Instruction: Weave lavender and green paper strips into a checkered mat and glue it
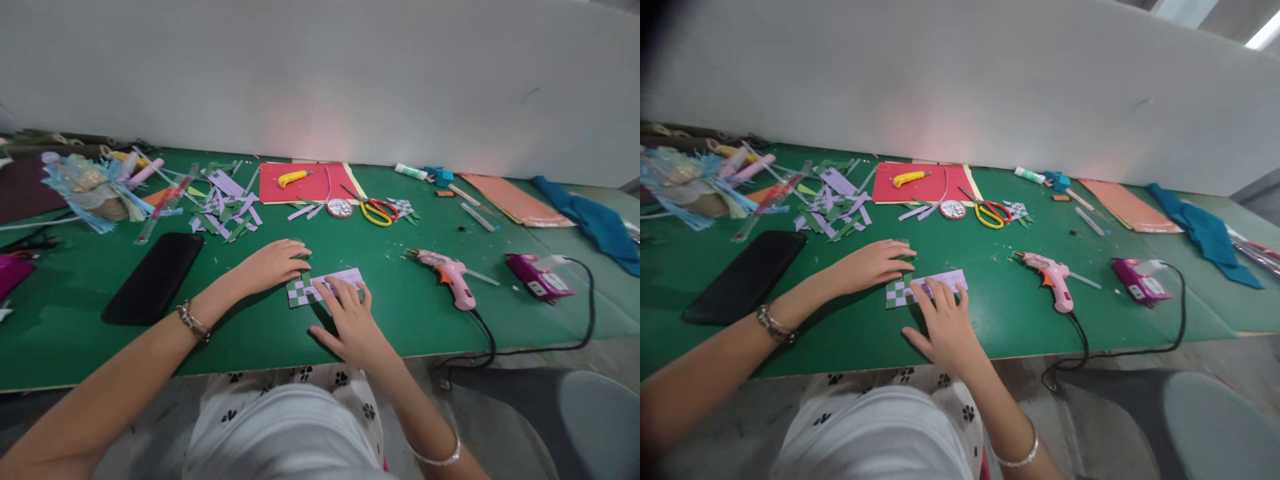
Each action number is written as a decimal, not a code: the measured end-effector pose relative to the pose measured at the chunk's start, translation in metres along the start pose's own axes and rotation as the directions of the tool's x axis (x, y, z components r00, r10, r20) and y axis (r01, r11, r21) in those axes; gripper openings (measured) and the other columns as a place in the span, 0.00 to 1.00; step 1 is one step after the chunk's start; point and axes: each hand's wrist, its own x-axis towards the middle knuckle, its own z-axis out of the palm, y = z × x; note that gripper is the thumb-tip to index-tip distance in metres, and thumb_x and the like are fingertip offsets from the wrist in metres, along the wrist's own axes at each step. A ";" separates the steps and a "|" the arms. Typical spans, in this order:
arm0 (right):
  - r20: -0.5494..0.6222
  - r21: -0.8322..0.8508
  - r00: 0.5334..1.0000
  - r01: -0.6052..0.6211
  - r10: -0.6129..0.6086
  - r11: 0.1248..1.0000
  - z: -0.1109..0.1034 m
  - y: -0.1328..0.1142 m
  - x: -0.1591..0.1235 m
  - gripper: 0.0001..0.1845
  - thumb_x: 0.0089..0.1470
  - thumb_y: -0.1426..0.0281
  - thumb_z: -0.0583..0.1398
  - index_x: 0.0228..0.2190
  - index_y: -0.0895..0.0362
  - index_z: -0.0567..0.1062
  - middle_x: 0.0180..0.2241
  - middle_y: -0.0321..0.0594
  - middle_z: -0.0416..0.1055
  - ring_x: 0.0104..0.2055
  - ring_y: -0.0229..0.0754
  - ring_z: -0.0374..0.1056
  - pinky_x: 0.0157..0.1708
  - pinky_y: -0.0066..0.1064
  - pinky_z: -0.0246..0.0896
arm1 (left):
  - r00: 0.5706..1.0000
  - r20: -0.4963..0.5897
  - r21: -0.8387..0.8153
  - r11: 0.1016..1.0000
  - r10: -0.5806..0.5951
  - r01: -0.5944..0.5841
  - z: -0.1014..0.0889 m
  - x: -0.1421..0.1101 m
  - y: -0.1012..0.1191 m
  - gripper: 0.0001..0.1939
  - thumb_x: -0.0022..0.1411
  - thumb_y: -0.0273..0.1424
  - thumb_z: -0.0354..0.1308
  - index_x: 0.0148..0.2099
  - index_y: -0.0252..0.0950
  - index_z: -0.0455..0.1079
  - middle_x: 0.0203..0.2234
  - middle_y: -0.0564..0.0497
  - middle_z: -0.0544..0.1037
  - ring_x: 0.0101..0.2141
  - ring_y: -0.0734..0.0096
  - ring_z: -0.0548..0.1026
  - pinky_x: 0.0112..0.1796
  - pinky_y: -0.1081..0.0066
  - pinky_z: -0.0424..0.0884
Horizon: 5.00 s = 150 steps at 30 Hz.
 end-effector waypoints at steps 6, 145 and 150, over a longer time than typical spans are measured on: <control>-0.094 0.028 0.995 -0.021 0.023 0.999 0.002 0.001 0.000 0.26 0.54 0.60 0.49 0.53 0.57 0.59 0.52 0.49 0.60 0.53 0.46 0.54 0.53 0.44 0.36 | 0.999 0.031 0.001 1.000 -0.030 0.030 -0.002 0.003 0.004 0.07 0.59 0.27 0.53 0.41 0.36 0.69 0.46 0.48 0.73 0.49 0.64 0.67 0.50 0.62 0.60; -0.277 -0.072 0.864 -0.456 0.422 0.887 -0.010 0.037 -0.001 0.26 0.50 0.53 0.51 0.43 0.59 0.67 0.40 0.48 0.71 0.34 0.45 0.69 0.23 0.29 0.58 | 0.972 -0.237 -0.642 0.750 0.003 -0.158 -0.006 -0.042 0.027 0.16 0.59 0.37 0.47 0.42 0.36 0.72 0.37 0.46 0.78 0.38 0.66 0.74 0.39 0.71 0.66; -0.239 -0.122 0.890 -0.424 0.388 0.898 -0.010 0.036 0.000 0.25 0.51 0.54 0.51 0.44 0.59 0.67 0.40 0.47 0.70 0.32 0.43 0.68 0.20 0.28 0.56 | 0.973 -0.232 -0.732 0.660 -0.007 -0.170 -0.008 -0.041 0.030 0.18 0.58 0.39 0.47 0.41 0.35 0.72 0.36 0.43 0.78 0.36 0.65 0.75 0.37 0.71 0.69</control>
